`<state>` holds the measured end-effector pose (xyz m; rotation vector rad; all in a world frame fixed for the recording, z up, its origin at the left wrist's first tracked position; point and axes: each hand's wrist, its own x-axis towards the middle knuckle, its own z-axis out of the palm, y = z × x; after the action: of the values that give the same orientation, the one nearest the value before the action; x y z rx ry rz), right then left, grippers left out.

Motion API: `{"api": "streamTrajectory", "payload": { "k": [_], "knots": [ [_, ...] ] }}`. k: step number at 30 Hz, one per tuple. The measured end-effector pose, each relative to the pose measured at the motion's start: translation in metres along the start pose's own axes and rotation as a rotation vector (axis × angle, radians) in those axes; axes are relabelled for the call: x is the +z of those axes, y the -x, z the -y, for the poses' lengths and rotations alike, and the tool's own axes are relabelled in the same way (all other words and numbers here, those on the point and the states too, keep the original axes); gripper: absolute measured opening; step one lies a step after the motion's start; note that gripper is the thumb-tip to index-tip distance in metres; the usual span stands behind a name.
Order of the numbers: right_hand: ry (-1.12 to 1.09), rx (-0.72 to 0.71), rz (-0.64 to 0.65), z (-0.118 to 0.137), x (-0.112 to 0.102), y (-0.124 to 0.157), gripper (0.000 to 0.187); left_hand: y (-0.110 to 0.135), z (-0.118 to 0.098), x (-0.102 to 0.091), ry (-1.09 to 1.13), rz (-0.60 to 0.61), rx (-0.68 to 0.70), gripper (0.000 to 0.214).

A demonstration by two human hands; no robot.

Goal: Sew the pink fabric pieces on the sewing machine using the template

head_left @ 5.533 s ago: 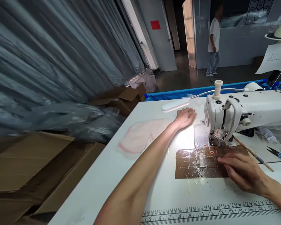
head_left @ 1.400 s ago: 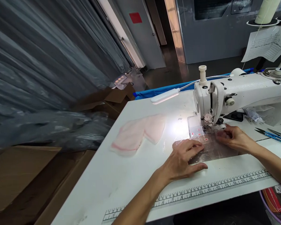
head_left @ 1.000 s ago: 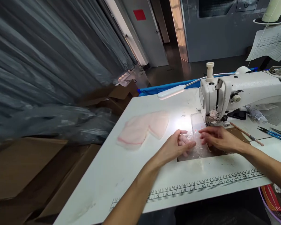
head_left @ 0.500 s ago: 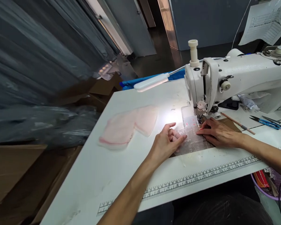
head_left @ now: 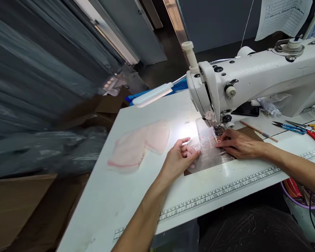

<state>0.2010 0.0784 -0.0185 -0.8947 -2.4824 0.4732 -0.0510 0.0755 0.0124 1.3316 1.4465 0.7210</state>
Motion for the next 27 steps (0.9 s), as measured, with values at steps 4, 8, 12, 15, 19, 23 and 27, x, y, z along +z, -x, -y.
{"api": "streamTrajectory", "payload": {
  "k": [4, 8, 12, 15, 19, 23, 27],
  "knots": [
    [-0.005, 0.003, 0.001, 0.0, 0.0, 0.0, 0.032, 0.0, -0.001, 0.002, -0.006, 0.0, -0.003, 0.072],
    [-0.032, 0.01, 0.003, 0.002, -0.002, 0.002, 0.033, 0.0, 0.0, 0.001, -0.011, 0.004, 0.002, 0.072],
    [-0.063, 0.021, 0.057, 0.01, -0.009, 0.005, 0.036, 0.0, 0.004, 0.0, -0.02, 0.01, 0.028, 0.071],
    [-0.037, -0.01, 0.108, 0.014, -0.013, 0.007, 0.037, -0.001, 0.006, -0.001, -0.016, 0.008, 0.034, 0.069],
    [-0.003, -0.044, 0.105, 0.017, -0.013, 0.006, 0.037, -0.002, 0.008, -0.002, -0.021, 0.005, 0.027, 0.066],
    [0.022, -0.033, 0.111, 0.018, -0.014, 0.006, 0.038, -0.001, 0.009, -0.003, -0.026, 0.012, 0.008, 0.068],
    [0.047, -0.029, 0.105, 0.019, -0.013, 0.006, 0.037, -0.002, 0.01, -0.005, -0.127, -0.066, 0.099, 0.06]
  ]
}}
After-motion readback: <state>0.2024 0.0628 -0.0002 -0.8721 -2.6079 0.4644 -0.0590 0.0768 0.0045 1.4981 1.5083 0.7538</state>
